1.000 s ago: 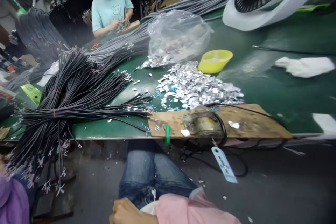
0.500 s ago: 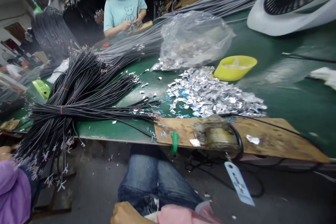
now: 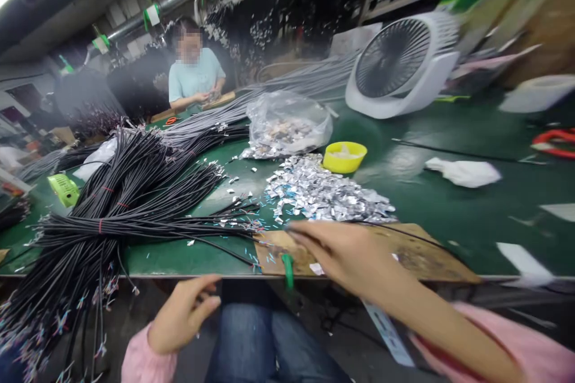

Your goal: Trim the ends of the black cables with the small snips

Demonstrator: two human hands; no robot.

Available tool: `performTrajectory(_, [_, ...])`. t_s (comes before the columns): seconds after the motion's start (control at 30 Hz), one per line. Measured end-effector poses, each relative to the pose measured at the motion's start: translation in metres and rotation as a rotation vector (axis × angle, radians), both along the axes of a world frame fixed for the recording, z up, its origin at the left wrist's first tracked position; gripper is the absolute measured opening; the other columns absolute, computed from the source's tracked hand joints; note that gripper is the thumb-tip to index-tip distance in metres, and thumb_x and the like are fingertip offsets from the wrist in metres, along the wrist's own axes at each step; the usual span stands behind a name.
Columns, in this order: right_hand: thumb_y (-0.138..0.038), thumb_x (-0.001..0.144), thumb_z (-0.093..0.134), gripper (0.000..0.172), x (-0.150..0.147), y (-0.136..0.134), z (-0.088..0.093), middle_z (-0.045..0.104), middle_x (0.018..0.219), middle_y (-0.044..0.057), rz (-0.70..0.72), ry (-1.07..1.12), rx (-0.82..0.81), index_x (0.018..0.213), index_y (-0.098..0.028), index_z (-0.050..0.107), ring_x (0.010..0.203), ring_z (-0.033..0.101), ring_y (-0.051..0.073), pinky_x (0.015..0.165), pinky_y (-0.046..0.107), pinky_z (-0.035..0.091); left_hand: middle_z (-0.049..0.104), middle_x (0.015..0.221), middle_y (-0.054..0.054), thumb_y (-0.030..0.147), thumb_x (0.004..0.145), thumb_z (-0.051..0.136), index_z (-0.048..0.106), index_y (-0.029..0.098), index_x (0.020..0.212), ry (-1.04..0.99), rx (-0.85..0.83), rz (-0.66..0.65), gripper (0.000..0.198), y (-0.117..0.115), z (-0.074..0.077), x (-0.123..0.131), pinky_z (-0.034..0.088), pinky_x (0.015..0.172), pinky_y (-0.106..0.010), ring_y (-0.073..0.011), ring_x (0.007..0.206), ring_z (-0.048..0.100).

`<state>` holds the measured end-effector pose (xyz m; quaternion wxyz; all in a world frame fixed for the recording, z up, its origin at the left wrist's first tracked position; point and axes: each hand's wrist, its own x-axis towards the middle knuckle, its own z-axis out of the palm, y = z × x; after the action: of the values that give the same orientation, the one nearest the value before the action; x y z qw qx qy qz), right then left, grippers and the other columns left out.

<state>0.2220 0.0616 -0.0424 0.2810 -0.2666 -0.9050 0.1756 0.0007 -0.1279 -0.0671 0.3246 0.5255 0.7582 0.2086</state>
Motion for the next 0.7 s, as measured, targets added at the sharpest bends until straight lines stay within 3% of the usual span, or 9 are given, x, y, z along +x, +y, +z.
performTrajectory(0.07, [-0.016,0.085,0.047,0.023,-0.026,0.025,0.016,0.072,0.089,0.009,-0.079,-0.223,0.002,0.089,-0.017,0.069,0.081,0.066,0.022,0.069,0.029,0.045,0.066,0.103,-0.003,0.033,0.087,0.048,0.057,0.027,0.118,0.028,0.111,-0.062,0.033,0.036,0.014,-0.004,0.050,0.080,-0.027,-0.0168,0.091,0.061])
performTrajectory(0.2, [-0.025,0.078,0.061,0.011,-0.067,0.055,0.028,0.072,0.077,0.002,-0.128,-0.305,-0.004,0.076,-0.023,0.071,0.077,0.066,0.018,0.063,0.022,0.043,0.069,0.098,-0.005,0.030,0.084,0.050,0.064,0.021,0.110,0.129,0.325,-0.162,0.030,0.116,0.038,-0.018,0.049,0.080,-0.027,-0.0174,0.086,0.063])
performTrajectory(0.27, [-0.031,0.084,0.054,0.019,-0.066,0.074,0.031,0.073,0.087,0.002,-0.264,-0.299,-0.010,0.089,-0.025,0.071,0.084,0.066,0.017,0.066,0.021,0.043,0.071,0.085,-0.003,0.028,0.083,0.050,0.068,0.019,0.100,0.284,0.436,-0.100,0.026,0.153,0.042,-0.029,0.050,0.070,-0.025,-0.0145,0.069,0.063])
performTrajectory(0.33, [-0.027,0.090,0.041,0.030,-0.050,0.098,0.034,0.070,0.100,0.009,-0.496,-0.308,-0.024,0.103,-0.021,0.068,0.092,0.064,0.021,0.068,0.025,0.044,0.071,0.077,-0.004,0.025,0.084,0.046,0.069,0.017,0.096,0.335,0.472,-0.058,0.027,0.181,0.041,-0.043,0.049,0.065,-0.024,-0.0138,0.062,0.062])
performTrajectory(0.4, [-0.021,0.088,0.040,0.033,-0.029,0.126,0.037,0.068,0.100,0.019,-0.718,-0.356,-0.070,0.102,-0.013,0.068,0.093,0.064,0.027,0.066,0.030,0.045,0.071,0.083,-0.006,0.023,0.085,0.044,0.069,0.015,0.093,0.404,0.505,0.019,0.027,0.197,0.036,-0.058,0.048,0.071,-0.026,-0.0160,0.072,0.065])
performTrajectory(0.47, [-0.017,0.083,0.046,0.030,-0.012,0.153,0.039,0.067,0.098,0.025,-0.841,-0.407,-0.119,0.099,-0.007,0.069,0.093,0.064,0.032,0.065,0.033,0.045,0.071,0.085,-0.008,0.022,0.084,0.046,0.069,0.016,0.091,0.475,0.513,0.089,0.025,0.200,0.030,-0.071,0.047,0.075,-0.028,-0.0184,0.079,0.065])
performTrajectory(0.57, [-0.023,0.075,0.059,0.021,-0.003,0.184,0.035,0.069,0.092,0.020,-0.839,-0.451,-0.161,0.089,-0.012,0.072,0.091,0.064,0.031,0.065,0.032,0.046,0.070,0.087,-0.009,0.023,0.084,0.047,0.069,0.017,0.090,0.569,0.498,0.163,0.024,0.197,0.022,-0.083,0.046,0.077,-0.031,-0.0207,0.082,0.064])
performTrajectory(0.7, [-0.025,0.067,0.068,0.013,-0.008,0.204,0.019,0.069,0.077,0.018,-0.778,-0.400,-0.150,0.071,-0.013,0.070,0.086,0.065,0.032,0.066,0.035,0.047,0.067,0.090,-0.010,0.022,0.083,0.047,0.068,0.016,0.090,0.669,0.469,0.215,0.023,0.195,0.017,-0.089,0.046,0.077,-0.032,-0.0216,0.083,0.062])
